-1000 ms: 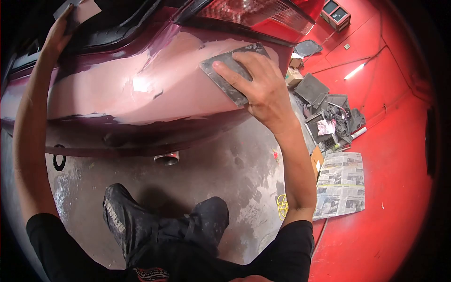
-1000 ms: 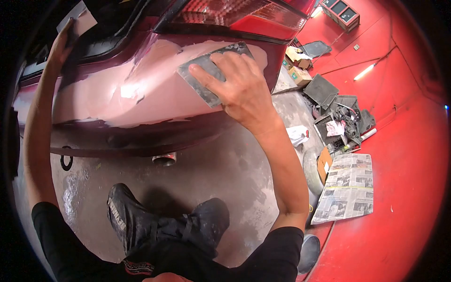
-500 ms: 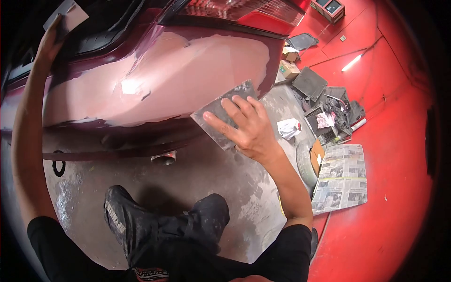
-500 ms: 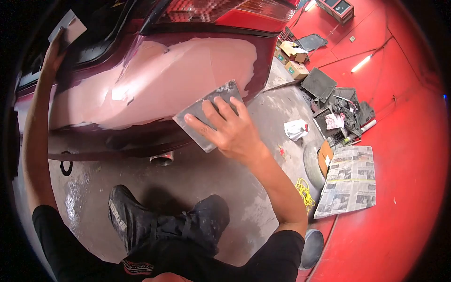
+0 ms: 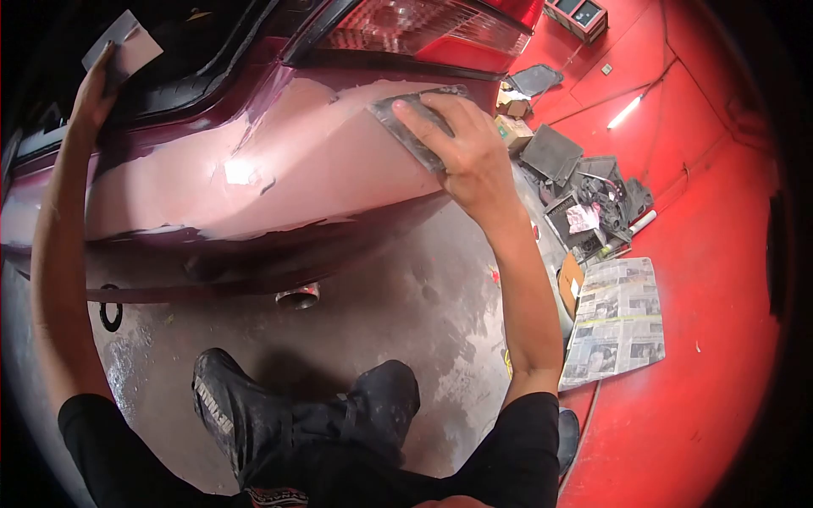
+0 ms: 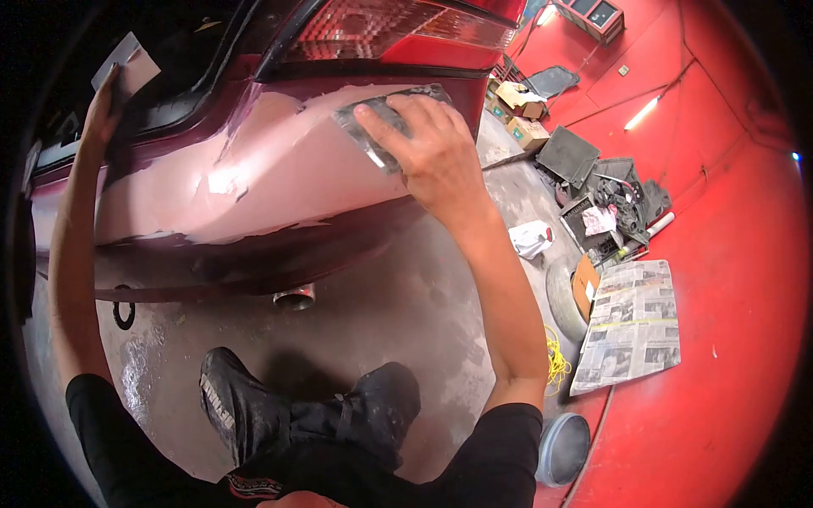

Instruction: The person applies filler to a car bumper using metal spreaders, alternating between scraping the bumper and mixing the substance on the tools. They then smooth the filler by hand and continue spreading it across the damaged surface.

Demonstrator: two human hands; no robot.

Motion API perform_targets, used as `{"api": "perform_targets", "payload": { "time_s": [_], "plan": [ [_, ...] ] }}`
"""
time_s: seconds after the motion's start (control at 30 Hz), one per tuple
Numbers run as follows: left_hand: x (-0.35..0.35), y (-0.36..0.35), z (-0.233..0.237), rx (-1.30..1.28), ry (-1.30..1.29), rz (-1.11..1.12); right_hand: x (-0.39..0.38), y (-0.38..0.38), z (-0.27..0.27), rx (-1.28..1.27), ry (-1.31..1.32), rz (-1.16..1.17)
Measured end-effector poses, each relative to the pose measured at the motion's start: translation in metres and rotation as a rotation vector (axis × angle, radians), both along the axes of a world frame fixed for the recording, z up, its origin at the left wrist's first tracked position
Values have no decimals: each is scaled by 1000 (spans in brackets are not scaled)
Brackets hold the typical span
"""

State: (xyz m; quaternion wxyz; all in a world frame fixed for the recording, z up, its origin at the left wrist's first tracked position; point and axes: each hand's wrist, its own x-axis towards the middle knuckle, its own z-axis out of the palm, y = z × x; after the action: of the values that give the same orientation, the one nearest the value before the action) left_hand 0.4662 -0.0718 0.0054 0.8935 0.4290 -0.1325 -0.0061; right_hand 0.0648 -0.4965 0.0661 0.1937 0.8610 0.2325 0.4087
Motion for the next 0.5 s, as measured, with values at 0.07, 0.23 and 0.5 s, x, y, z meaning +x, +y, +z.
{"api": "perform_targets", "payload": {
  "time_s": [0.07, 0.23, 0.5],
  "plan": [
    [-5, -1, -1, 12, 2, -6, 4, -1, 0, 17, 4, -9],
    [-18, -7, 4, 15, -7, 16, 6, 0, -1, 22, 20, -38],
    [-12, -4, 1, 49, 0, 63, 3, 0, -11, 26, 89, -26]
  ]
}}
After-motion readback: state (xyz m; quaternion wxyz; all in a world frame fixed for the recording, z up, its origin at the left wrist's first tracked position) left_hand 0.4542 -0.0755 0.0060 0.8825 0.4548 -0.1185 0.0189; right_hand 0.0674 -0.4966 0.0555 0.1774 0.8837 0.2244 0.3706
